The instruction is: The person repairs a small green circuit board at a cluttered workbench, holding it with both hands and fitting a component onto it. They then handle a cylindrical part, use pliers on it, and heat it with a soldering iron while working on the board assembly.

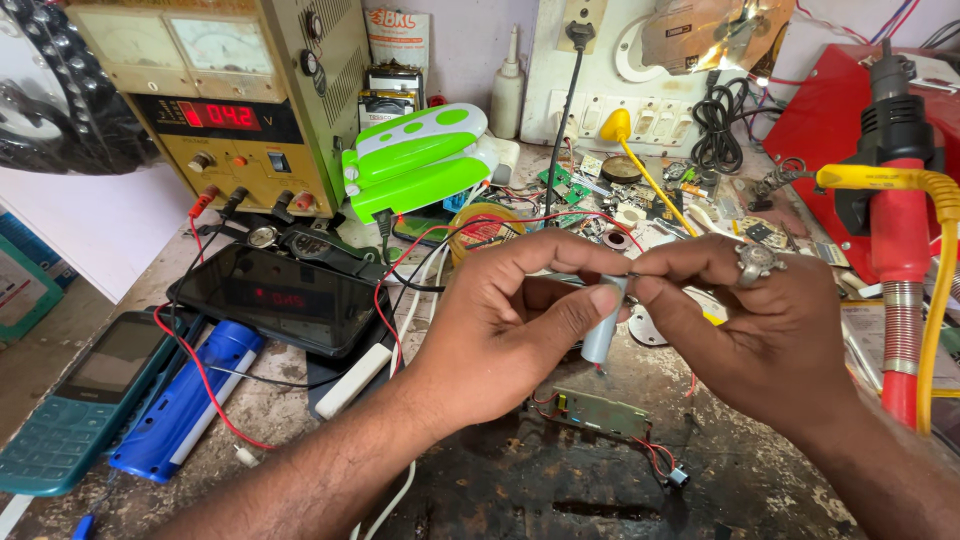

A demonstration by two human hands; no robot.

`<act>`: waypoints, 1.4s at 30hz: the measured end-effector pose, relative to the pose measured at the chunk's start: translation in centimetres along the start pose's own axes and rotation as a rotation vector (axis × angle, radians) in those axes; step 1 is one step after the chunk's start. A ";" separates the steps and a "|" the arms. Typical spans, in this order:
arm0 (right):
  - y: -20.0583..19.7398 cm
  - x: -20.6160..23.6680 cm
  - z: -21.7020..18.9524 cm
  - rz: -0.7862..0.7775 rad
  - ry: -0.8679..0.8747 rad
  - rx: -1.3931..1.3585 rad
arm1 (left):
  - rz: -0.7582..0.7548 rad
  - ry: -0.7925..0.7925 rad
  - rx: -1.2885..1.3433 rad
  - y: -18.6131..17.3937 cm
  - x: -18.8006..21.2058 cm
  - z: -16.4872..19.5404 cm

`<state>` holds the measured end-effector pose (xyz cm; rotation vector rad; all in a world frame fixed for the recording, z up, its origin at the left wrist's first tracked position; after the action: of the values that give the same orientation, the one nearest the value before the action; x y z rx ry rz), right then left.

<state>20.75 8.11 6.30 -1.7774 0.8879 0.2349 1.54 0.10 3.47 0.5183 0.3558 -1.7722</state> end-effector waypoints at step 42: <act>-7.7 24.2 10.3 1.191 0.503 -0.269 | 0.246 0.160 -0.352 -4.4 -1.1 -1.4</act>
<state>45.47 7.25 -5.52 -1.3325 2.3102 0.6987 -2.26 2.87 2.68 0.4308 0.6734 -1.3959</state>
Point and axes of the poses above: each hand's wrist, its own x-axis away from the middle knuckle, its own y-axis out of the palm, z = x × y, the point moved 2 cm from there along -x, towards the middle knuckle, and after that the axes turned 11 degrees about -z, right-handed, at the moved point
